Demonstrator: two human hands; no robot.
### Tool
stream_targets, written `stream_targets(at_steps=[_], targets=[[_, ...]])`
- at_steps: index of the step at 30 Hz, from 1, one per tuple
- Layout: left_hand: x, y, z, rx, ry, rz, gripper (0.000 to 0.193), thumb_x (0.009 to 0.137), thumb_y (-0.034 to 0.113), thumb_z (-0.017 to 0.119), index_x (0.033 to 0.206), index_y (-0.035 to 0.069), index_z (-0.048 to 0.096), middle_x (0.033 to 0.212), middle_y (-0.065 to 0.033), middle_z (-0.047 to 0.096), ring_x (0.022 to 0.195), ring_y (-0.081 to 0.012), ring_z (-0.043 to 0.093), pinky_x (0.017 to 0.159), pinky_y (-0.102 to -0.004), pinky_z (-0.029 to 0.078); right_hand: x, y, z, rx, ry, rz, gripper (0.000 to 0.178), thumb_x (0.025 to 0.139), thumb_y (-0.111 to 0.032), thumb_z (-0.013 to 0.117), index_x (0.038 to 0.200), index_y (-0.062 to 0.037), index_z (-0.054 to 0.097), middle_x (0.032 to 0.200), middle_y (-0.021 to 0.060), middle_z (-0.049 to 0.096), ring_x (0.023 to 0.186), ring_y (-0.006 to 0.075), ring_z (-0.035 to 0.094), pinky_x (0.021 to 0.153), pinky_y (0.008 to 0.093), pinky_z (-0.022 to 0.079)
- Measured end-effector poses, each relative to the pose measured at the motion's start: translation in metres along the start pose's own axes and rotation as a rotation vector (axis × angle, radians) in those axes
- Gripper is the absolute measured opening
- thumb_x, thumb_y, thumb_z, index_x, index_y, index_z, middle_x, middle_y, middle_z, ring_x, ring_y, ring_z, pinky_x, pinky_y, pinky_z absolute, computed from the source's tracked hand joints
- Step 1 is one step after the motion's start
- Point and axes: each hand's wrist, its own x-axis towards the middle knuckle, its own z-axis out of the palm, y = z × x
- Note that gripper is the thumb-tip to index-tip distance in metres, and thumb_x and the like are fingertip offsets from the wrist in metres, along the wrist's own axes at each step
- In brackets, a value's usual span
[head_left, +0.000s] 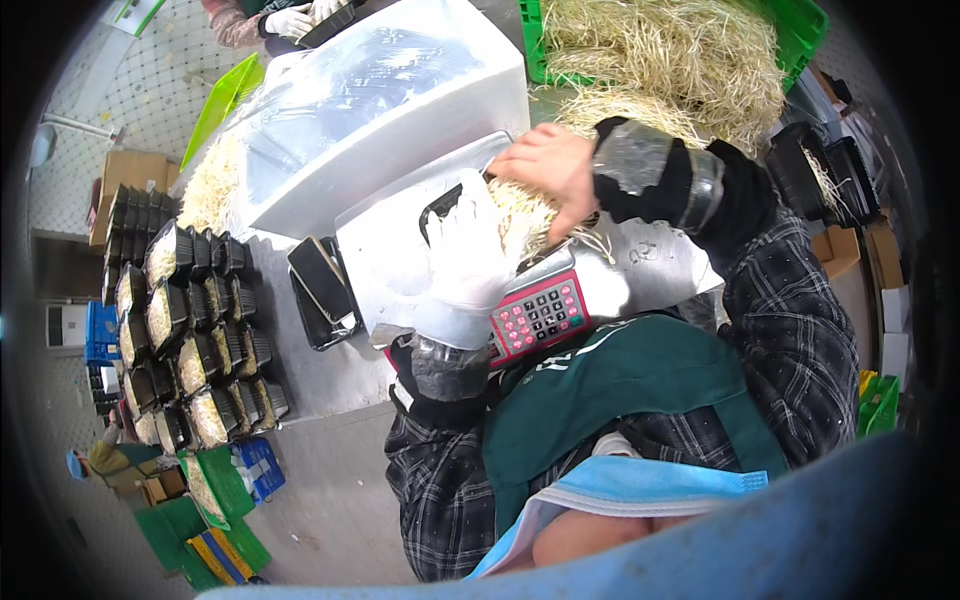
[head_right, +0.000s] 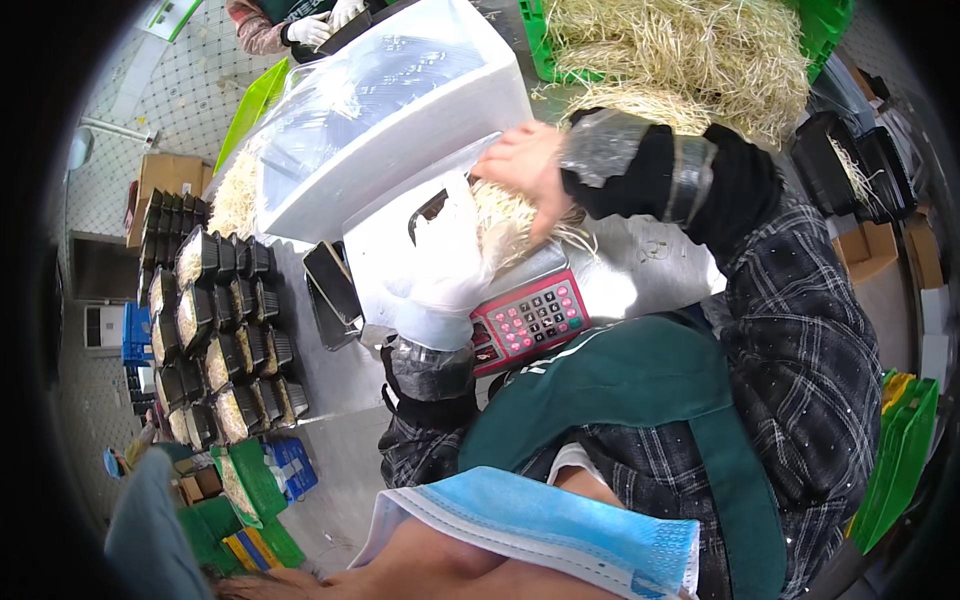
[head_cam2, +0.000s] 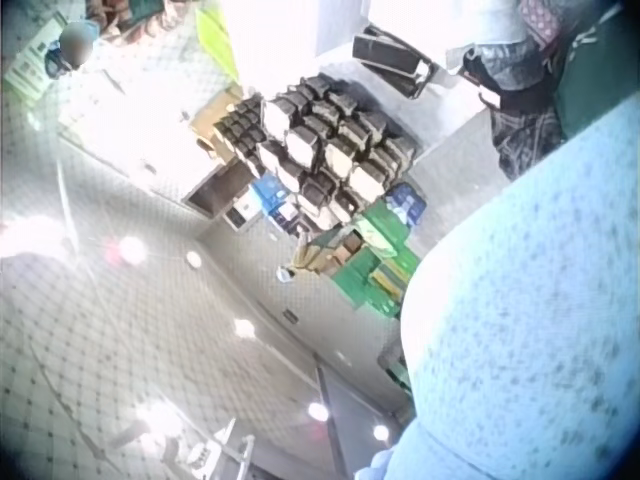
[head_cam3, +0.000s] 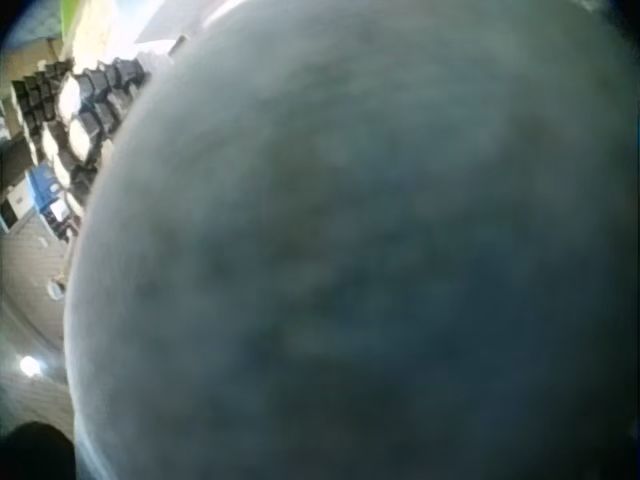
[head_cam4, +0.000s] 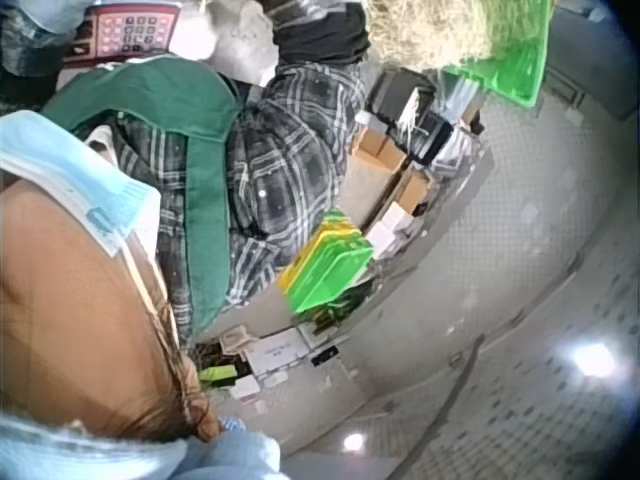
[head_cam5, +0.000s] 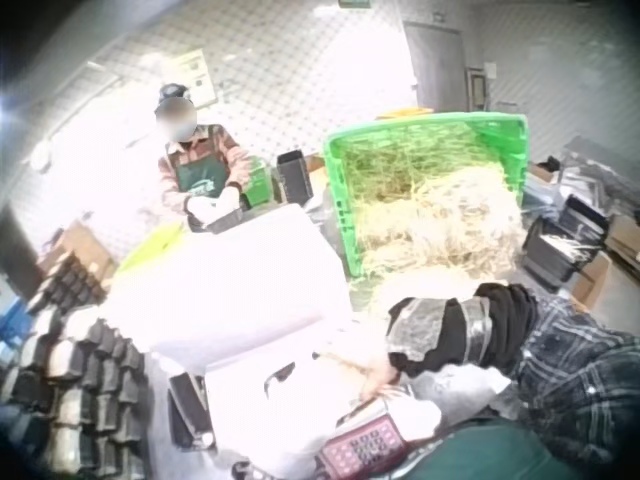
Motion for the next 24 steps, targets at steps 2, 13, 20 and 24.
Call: stream_targets(at_steps=[2,13,20,24], targets=[[-0.002,-0.007,0.009,-0.237,-0.131,-0.071,0.068,0.078,0.033,0.056,0.125,-0.01,0.034,0.114,-0.0212,0.05,0.097,-0.0294,0.053,0.08,-0.0383,0.042,-0.006,0.003,0.001,0.012,0.024,0.03,0.075,0.055,-0.037,0.074,0.117,-0.0055,0.046,0.109,0.0096,0.051,0.102,0.0265,0.047,0.088,0.0396,0.034],[-0.028,-0.026,-0.047,-0.484,0.223,-0.185,0.044,0.09,0.017,0.043,0.128,-0.003,0.033,0.129,-0.0191,0.039,0.118,-0.0287,0.038,0.1,-0.0369,0.028,-0.072,0.039,0.002,0.215,0.337,0.098,0.069,0.067,-0.023,0.071,0.125,-0.0051,0.039,0.122,0.0129,0.045,0.112,0.0276,0.043,0.094,0.0382,0.035],[-0.067,-0.032,-0.074,-0.888,0.307,-0.843,0.041,0.093,0.013,0.034,0.129,-0.005,0.028,0.13,-0.0164,0.038,0.119,-0.0204,0.038,0.101,-0.0306,0.028,-0.111,0.038,0.023,0.282,0.458,0.209,0.05,0.077,-0.015,0.061,0.123,-0.0064,0.042,0.12,0.0131,0.048,0.11,0.025,0.048,0.091,0.0331,0.039],[-0.049,-0.023,-0.024,-0.559,0.107,-0.291,0.066,0.079,0.028,0.06,0.129,-0.003,0.03,0.129,-0.02,0.036,0.119,-0.0302,0.036,0.1,-0.0393,0.027,-0.046,0.012,0.023,0.245,0.494,0.0,0.071,0.069,-0.03,0.068,0.128,-0.0084,0.036,0.127,0.0149,0.041,0.119,0.0299,0.037,0.097,0.0396,0.031]])
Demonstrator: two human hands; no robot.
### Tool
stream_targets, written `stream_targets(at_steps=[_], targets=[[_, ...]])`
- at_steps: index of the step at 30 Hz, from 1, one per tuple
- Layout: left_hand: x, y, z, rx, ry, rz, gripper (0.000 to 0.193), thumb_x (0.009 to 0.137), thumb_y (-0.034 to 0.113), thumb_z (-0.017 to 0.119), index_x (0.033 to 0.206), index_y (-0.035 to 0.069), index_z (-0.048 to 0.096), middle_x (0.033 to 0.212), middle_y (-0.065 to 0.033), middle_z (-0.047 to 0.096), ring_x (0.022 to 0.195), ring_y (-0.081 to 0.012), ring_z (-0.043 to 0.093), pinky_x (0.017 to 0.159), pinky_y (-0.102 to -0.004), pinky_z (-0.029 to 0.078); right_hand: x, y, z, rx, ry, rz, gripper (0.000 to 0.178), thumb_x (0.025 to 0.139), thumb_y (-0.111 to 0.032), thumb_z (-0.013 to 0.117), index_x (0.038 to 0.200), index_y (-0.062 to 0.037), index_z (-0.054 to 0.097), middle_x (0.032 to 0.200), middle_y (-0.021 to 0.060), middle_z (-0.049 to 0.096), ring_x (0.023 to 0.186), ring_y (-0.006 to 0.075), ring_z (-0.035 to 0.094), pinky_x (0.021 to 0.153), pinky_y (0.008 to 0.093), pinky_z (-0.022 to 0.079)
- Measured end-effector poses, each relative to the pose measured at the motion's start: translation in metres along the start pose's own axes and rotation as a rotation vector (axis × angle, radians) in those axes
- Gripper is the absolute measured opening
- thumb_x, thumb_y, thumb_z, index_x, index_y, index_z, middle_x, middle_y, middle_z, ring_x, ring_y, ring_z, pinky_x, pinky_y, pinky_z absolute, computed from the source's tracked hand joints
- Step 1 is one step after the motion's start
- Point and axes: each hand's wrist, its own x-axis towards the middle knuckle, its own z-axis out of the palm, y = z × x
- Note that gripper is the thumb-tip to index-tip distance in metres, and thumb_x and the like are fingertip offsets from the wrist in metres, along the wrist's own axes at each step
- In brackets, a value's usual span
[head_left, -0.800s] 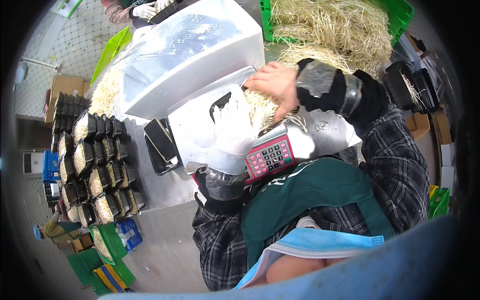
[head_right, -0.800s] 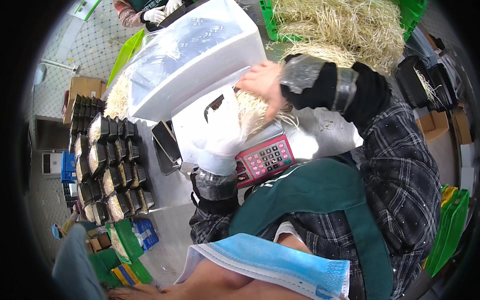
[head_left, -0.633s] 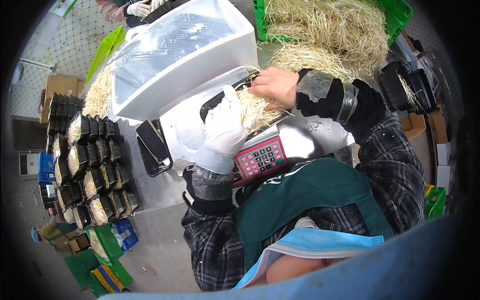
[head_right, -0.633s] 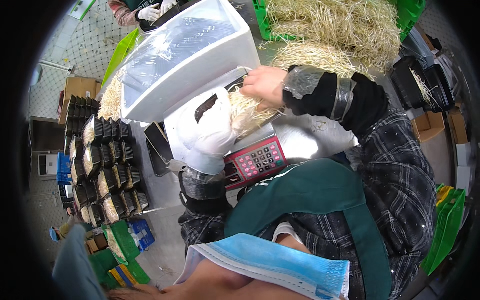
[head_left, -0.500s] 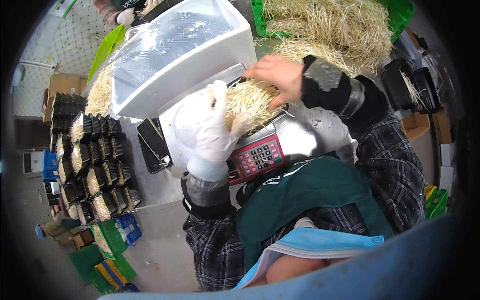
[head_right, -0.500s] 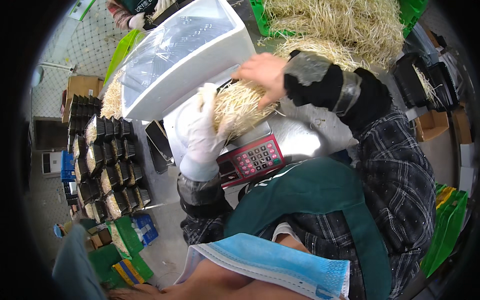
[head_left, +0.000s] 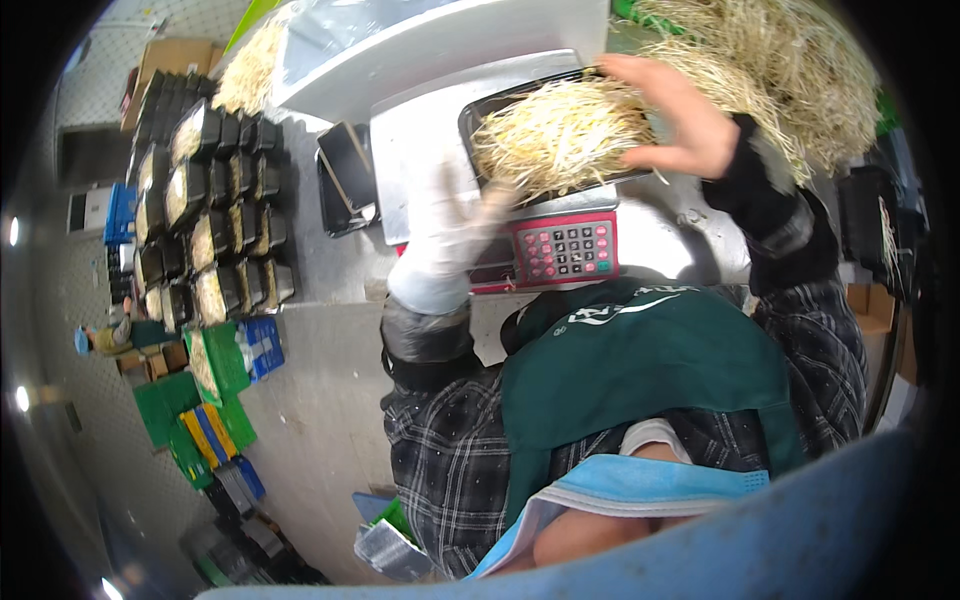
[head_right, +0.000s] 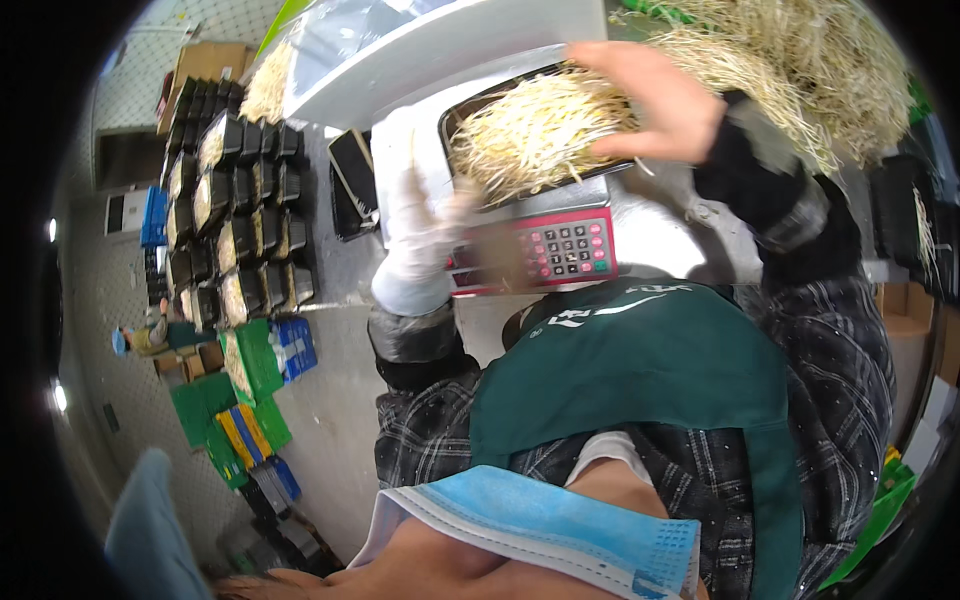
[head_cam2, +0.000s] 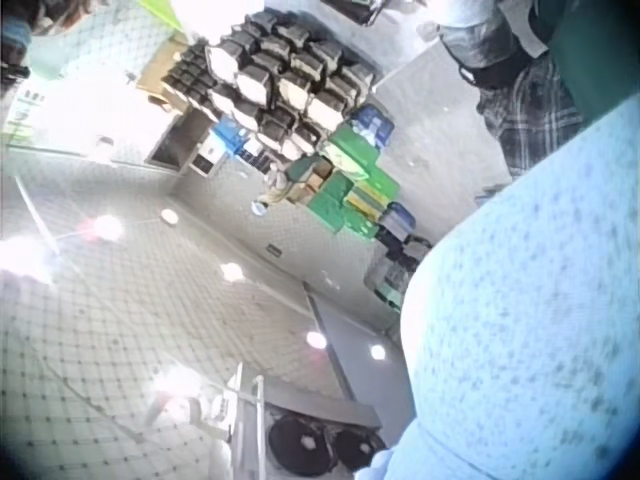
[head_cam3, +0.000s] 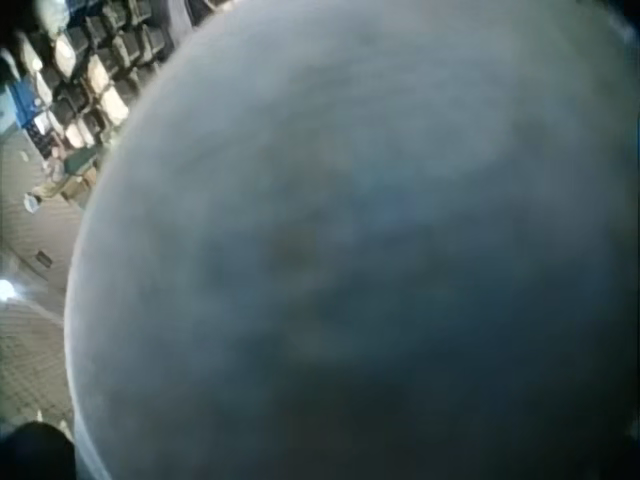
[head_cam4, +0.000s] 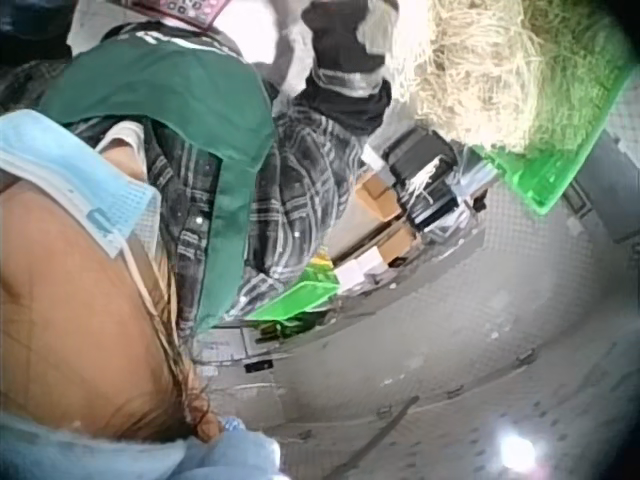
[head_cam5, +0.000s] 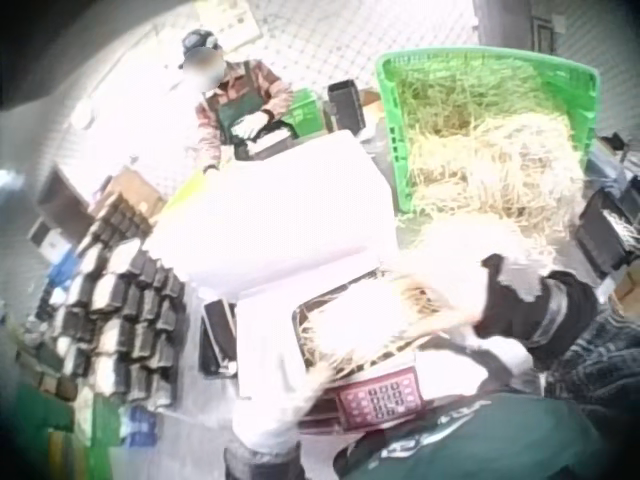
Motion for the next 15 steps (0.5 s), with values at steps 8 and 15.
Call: stream_targets(at_steps=[8,15], targets=[[0.07,0.031,0.044,0.142,-0.367,0.146,0.086,0.059,0.029,0.076,0.126,-0.004,0.034,0.117,-0.0228,0.047,0.108,-0.034,0.047,0.092,-0.0372,0.037,-0.002,0.023,-0.007,0.043,-0.319,0.157,0.084,0.063,-0.028,0.069,0.132,-0.0058,0.027,0.129,0.0183,0.036,0.116,0.0331,0.039,0.094,0.0391,0.035],[0.061,0.022,0.046,0.26,-0.457,0.154,0.08,0.064,0.031,0.072,0.127,0.0,0.035,0.123,-0.0207,0.043,0.111,-0.0329,0.043,0.093,-0.0404,0.034,-0.039,0.027,-0.017,0.284,0.085,0.185,0.017,0.076,-0.008,0.06,0.092,-0.003,0.062,0.086,0.0091,0.06,0.079,0.0222,0.059,0.069,0.0299,0.048]])
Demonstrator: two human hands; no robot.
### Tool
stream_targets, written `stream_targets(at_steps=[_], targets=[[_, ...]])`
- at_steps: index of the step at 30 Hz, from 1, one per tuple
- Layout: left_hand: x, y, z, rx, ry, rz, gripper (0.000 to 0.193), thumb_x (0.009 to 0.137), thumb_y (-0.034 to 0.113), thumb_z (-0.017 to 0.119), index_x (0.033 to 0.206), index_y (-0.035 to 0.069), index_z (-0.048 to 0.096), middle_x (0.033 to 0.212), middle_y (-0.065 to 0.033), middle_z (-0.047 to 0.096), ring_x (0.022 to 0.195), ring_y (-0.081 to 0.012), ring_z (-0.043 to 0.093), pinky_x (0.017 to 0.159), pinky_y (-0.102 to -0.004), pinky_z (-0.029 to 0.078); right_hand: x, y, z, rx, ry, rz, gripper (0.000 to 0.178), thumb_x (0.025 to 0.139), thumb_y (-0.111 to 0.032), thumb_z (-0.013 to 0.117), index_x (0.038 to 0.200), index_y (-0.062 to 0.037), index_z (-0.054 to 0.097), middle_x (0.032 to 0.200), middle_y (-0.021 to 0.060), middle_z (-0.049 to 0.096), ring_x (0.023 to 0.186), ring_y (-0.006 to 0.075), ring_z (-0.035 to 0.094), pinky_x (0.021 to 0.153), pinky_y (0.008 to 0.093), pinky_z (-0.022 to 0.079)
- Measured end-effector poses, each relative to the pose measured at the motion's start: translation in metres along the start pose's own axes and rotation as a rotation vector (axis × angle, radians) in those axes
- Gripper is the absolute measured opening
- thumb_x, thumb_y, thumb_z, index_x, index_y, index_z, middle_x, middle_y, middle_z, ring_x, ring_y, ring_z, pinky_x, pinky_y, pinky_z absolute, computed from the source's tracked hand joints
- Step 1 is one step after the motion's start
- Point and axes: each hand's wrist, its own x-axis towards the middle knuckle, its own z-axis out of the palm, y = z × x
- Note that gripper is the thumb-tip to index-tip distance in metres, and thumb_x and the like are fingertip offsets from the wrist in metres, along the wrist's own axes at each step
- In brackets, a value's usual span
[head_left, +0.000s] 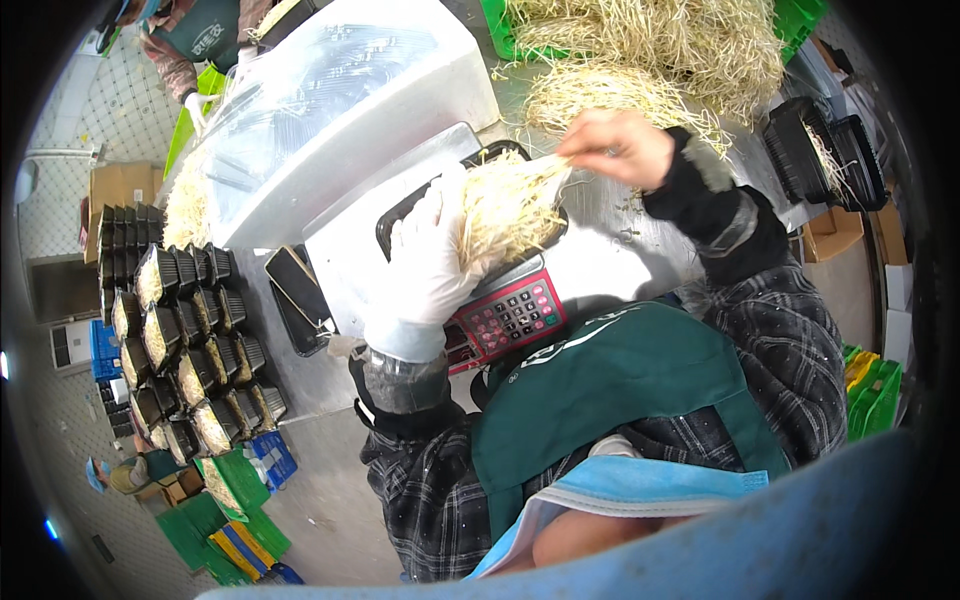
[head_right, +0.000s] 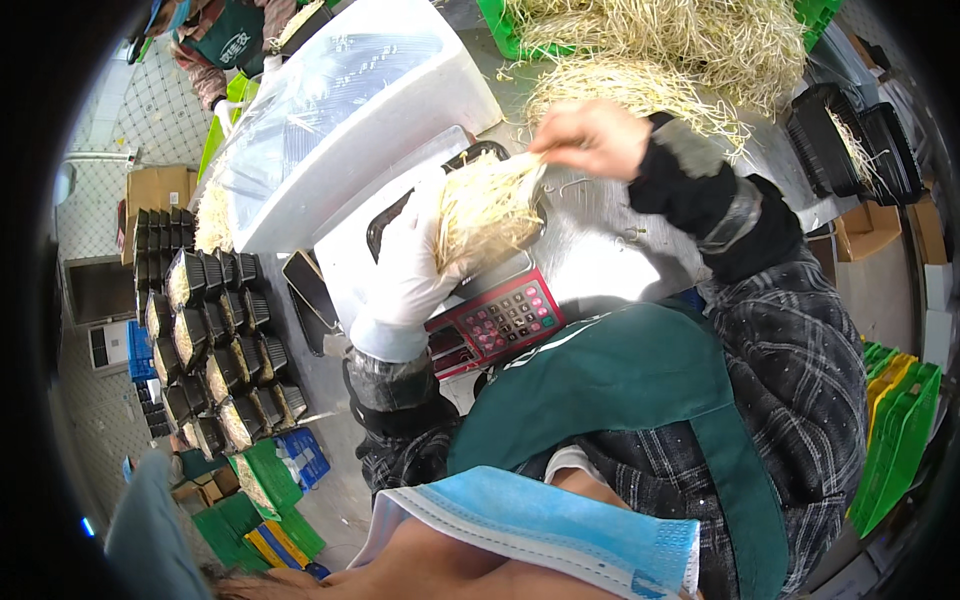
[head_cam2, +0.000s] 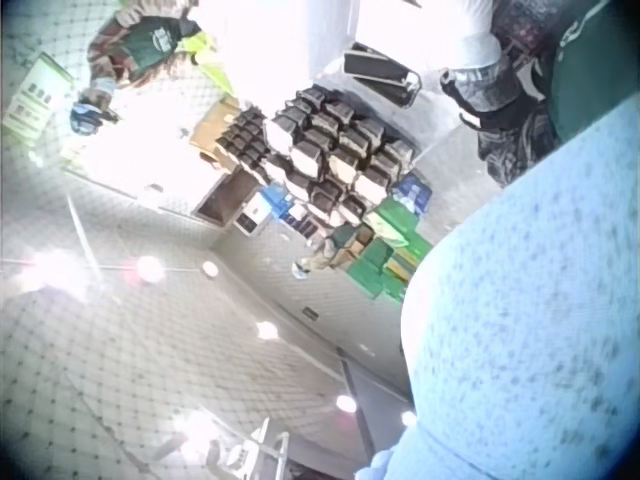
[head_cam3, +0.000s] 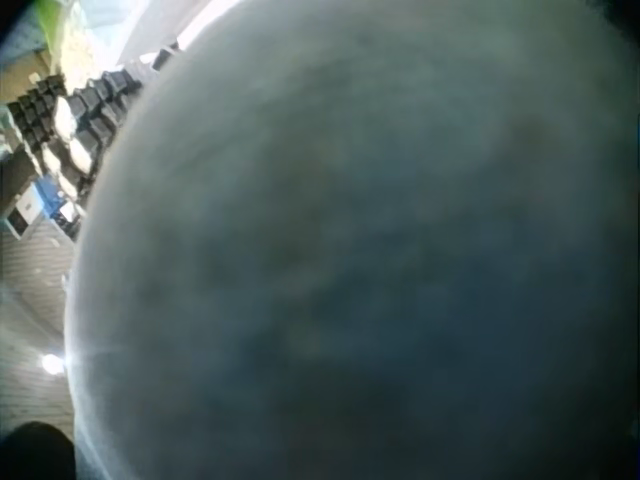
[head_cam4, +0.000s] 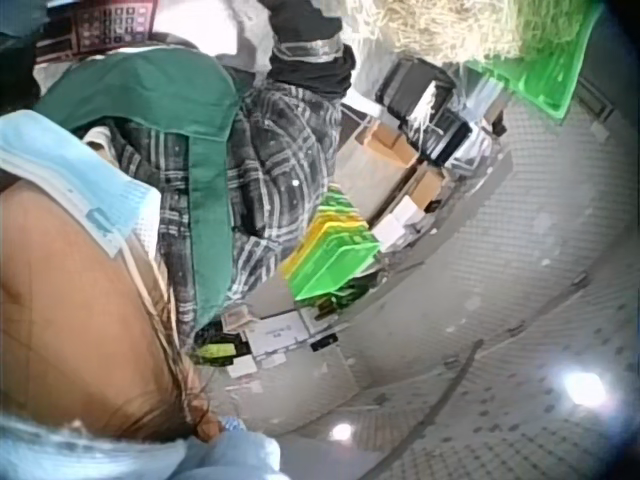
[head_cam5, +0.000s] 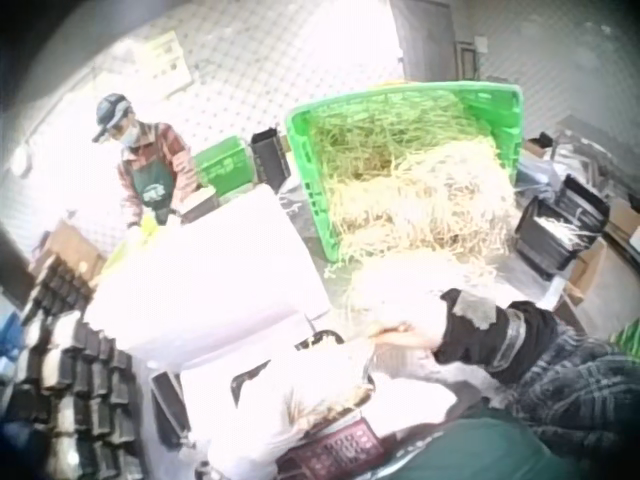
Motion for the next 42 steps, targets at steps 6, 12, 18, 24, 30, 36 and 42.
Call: stream_targets(at_steps=[6,12,18,24,30,36,42], targets=[[-0.015,0.018,-0.026,0.028,0.055,-0.103,0.091,0.06,0.03,0.076,0.132,0.003,0.027,0.129,-0.02,0.035,0.119,-0.0378,0.033,0.097,-0.0445,0.026,0.023,-0.037,-0.052,0.444,0.16,0.121,0.018,0.081,-0.005,0.057,0.098,0.0006,0.06,0.088,0.0042,0.06,0.079,0.0105,0.057,0.069,0.022,0.045],[-0.083,0.006,-0.025,-0.42,0.317,-0.106,0.101,0.064,0.019,0.076,0.138,0.006,0.008,0.139,-0.018,0.015,0.127,-0.0264,0.021,0.103,-0.0394,0.021,0.048,-0.032,0.037,0.127,-0.065,-0.013,0.02,0.078,-0.005,0.058,0.097,-0.0023,0.058,0.095,0.0081,0.056,0.087,0.0188,0.055,0.076,0.0291,0.044],[-0.205,-0.008,0.029,-0.842,0.88,-0.728,0.057,0.078,0.003,0.061,0.128,0.002,0.034,0.119,-0.0109,0.046,0.103,-0.0157,0.047,0.088,-0.0258,0.039,0.022,-0.024,0.009,-0.131,-0.012,-0.128,0.043,0.075,-0.018,0.064,0.114,-0.0069,0.052,0.116,0.0083,0.05,0.107,0.021,0.047,0.089,0.0326,0.036],[-0.225,0.04,0.103,-1.118,0.503,-1.347,0.022,0.078,0.023,0.066,0.083,0.002,0.059,0.069,-0.0028,0.06,0.052,-0.0073,0.051,0.047,-0.0219,0.041,-0.027,-0.006,0.028,0.082,0.122,0.251,0.05,0.076,-0.023,0.062,0.12,-0.0063,0.046,0.119,0.0039,0.048,0.109,0.0152,0.043,0.09,0.0277,0.031],[-0.229,0.026,0.127,-0.94,0.368,-1.228,0.024,0.081,0.024,0.062,0.073,0.002,0.058,0.056,-0.0023,0.056,0.046,-0.0062,0.048,0.044,-0.0227,0.04,-0.024,-0.015,0.041,0.113,0.225,0.246,0.05,0.076,-0.021,0.062,0.12,-0.0057,0.045,0.119,0.004,0.049,0.109,0.0152,0.044,0.089,0.0276,0.031],[-0.185,0.004,0.014,-0.564,0.676,-0.146,0.009,0.077,-0.007,0.056,0.083,-0.001,0.056,0.069,-0.004,0.052,0.054,-0.0062,0.044,0.047,-0.0199,0.034,-0.045,0.01,0.039,0.273,0.346,0.314,0.054,0.076,-0.023,0.064,0.122,-0.0043,0.042,0.121,0.0084,0.047,0.113,0.0184,0.043,0.094,0.0317,0.033],[-0.012,0.049,-0.046,0.321,0.352,0.007,0.076,0.058,0.027,0.077,0.12,0.0,0.043,0.121,-0.0235,0.045,0.104,-0.0303,0.051,0.086,-0.0356,0.042,0.042,-0.037,0.074,-0.189,-0.028,0.077,0.054,0.074,-0.028,0.062,0.118,-0.0011,0.045,0.114,0.0189,0.05,0.109,0.0295,0.047,0.09,0.0356,0.039]])
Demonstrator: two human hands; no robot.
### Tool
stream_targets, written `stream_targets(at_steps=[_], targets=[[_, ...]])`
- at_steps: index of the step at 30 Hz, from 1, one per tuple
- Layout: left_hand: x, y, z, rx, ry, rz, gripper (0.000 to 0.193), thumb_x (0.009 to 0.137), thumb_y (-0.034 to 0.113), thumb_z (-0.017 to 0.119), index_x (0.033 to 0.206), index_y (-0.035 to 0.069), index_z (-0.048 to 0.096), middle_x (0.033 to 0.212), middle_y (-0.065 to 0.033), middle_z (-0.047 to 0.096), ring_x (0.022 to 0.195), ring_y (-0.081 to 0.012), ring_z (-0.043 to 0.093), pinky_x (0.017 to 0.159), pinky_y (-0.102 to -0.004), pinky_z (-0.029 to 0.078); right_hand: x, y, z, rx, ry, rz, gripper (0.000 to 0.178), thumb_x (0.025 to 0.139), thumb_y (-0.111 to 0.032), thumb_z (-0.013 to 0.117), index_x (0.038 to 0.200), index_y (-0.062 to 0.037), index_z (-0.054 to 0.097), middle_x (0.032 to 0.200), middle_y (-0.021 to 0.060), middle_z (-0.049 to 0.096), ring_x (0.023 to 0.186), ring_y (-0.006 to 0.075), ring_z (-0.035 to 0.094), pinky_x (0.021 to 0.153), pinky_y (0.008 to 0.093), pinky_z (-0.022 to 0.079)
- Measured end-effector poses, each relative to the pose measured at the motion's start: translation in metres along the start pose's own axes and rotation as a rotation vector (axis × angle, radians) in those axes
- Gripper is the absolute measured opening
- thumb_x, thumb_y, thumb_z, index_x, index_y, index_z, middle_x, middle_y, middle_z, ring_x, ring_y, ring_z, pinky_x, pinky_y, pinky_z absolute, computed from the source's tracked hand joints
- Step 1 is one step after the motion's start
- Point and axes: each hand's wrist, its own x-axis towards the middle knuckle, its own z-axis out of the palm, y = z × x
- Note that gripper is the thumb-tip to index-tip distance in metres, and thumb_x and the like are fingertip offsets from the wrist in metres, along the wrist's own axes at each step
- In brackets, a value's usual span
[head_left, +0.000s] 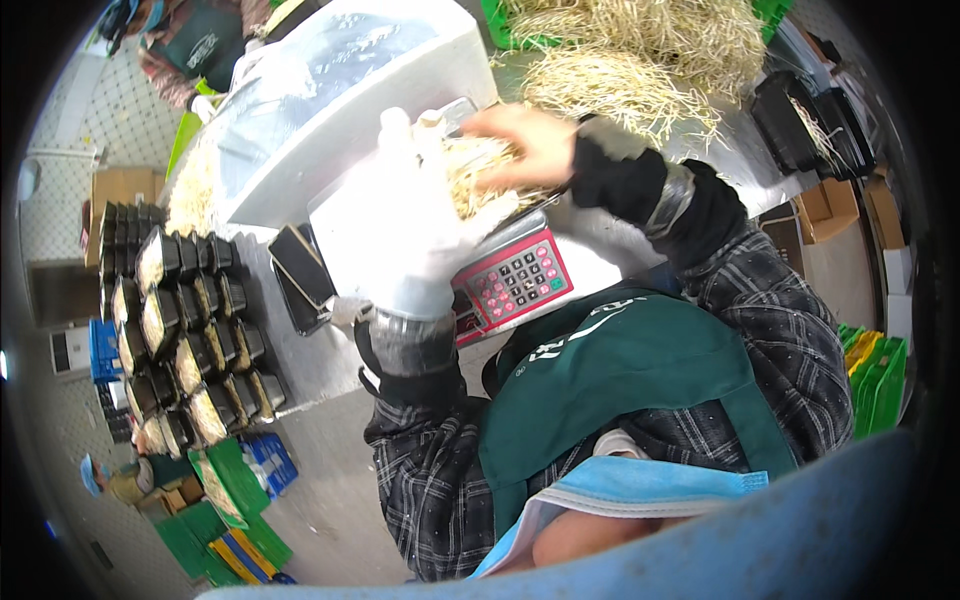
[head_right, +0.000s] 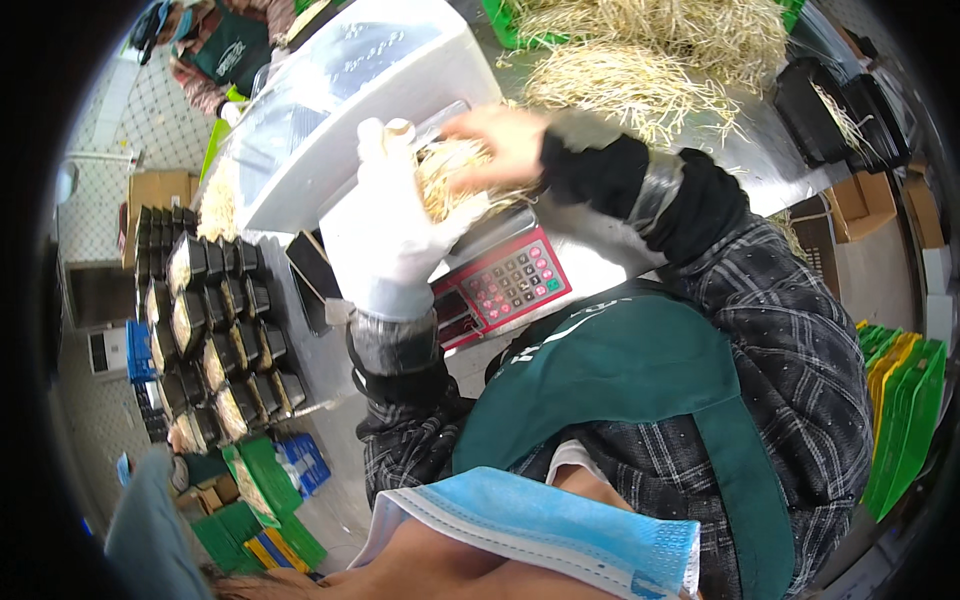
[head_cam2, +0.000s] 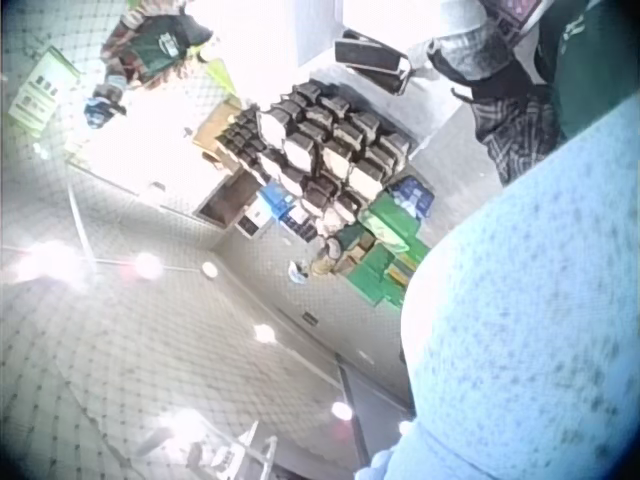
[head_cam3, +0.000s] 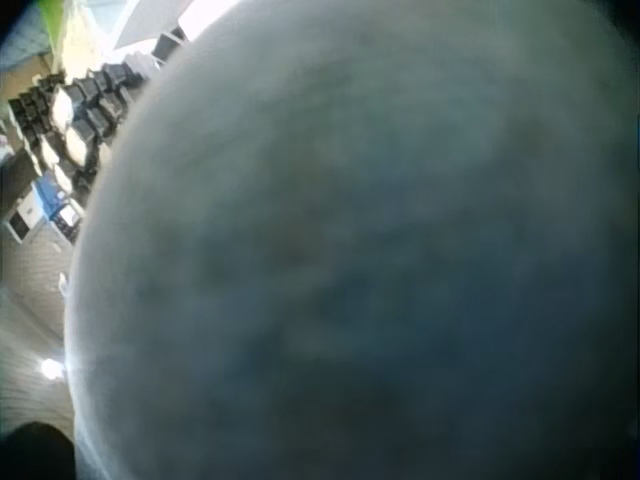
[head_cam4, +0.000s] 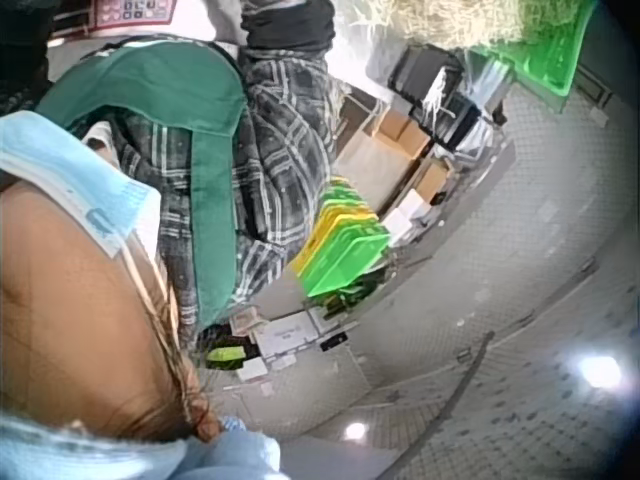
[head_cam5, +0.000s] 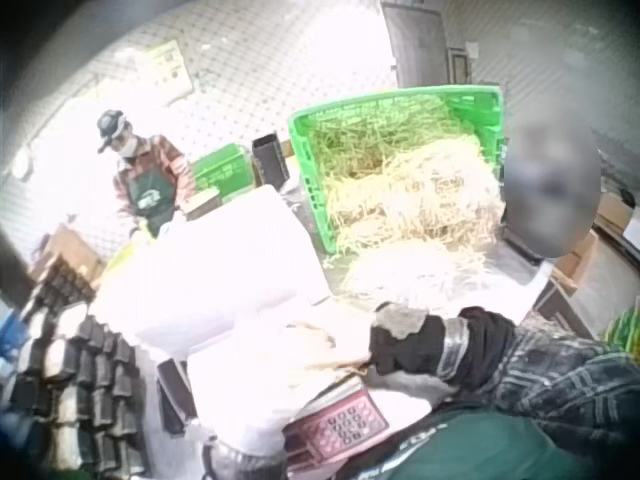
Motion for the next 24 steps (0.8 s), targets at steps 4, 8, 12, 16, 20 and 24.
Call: stream_targets(at_steps=[4,8,12,16,20,24], targets=[[-0.004,-0.011,0.043,-0.16,0.0,0.185,0.079,0.06,0.025,0.075,0.125,0.0,0.038,0.112,-0.0199,0.052,0.097,-0.0288,0.054,0.082,-0.0349,0.044,-0.001,-0.016,0.023,0.02,-0.105,0.124,0.046,0.071,-0.032,0.062,0.103,-0.0005,0.051,0.095,0.0174,0.056,0.092,0.0341,0.053,0.082,0.0399,0.042],[-0.006,-0.009,0.053,-0.274,-0.141,0.143,0.075,0.069,0.022,0.069,0.128,-0.005,0.031,0.111,-0.0209,0.052,0.097,-0.0319,0.053,0.085,-0.0355,0.042,-0.021,-0.007,-0.001,-0.1,0.032,-0.025,0.052,0.069,-0.033,0.065,0.109,-0.0014,0.049,0.104,0.0152,0.054,0.1,0.0299,0.05,0.086,0.0383,0.038],[-0.006,-0.013,0.056,-0.329,-0.249,-0.06,0.079,0.065,0.03,0.07,0.126,-0.006,0.034,0.115,-0.0216,0.049,0.101,-0.0345,0.048,0.091,-0.0427,0.031,-0.07,0.055,-0.027,0.029,0.184,-0.041,0.055,0.072,-0.034,0.065,0.115,-0.0044,0.048,0.115,0.015,0.05,0.107,0.03,0.046,0.09,0.0405,0.034],[-0.003,0.005,0.041,-0.474,-0.132,-0.203,0.066,0.07,0.017,0.065,0.125,-0.004,0.036,0.123,-0.0206,0.042,0.117,-0.0315,0.038,0.1,-0.0389,0.027,-0.097,0.159,-0.057,-0.041,0.134,0.333,0.038,0.075,-0.023,0.058,0.109,-0.0059,0.054,0.104,0.0141,0.057,0.097,0.0299,0.054,0.085,0.0372,0.042],[-0.002,0.013,0.036,-0.984,0.017,-0.529,0.04,0.085,0.003,0.045,0.124,-0.004,0.039,0.126,-0.0164,0.042,0.117,-0.0219,0.04,0.1,-0.0339,0.029,-0.078,0.226,-0.058,-0.234,-0.057,0.384,0.051,0.073,-0.027,0.059,0.118,-0.0056,0.047,0.113,0.0163,0.053,0.106,0.0302,0.049,0.091,0.0384,0.038],[0.039,0.036,0.023,-0.782,-0.113,-0.659,0.049,0.084,0.002,0.051,0.129,-0.001,0.033,0.131,-0.0159,0.036,0.117,-0.0201,0.039,0.097,-0.0305,0.032,-0.047,0.232,-0.024,-0.34,-0.235,0.179,0.069,0.068,-0.028,0.065,0.127,-0.0068,0.036,0.118,0.0184,0.046,0.111,0.0281,0.044,0.1,0.0389,0.026]])
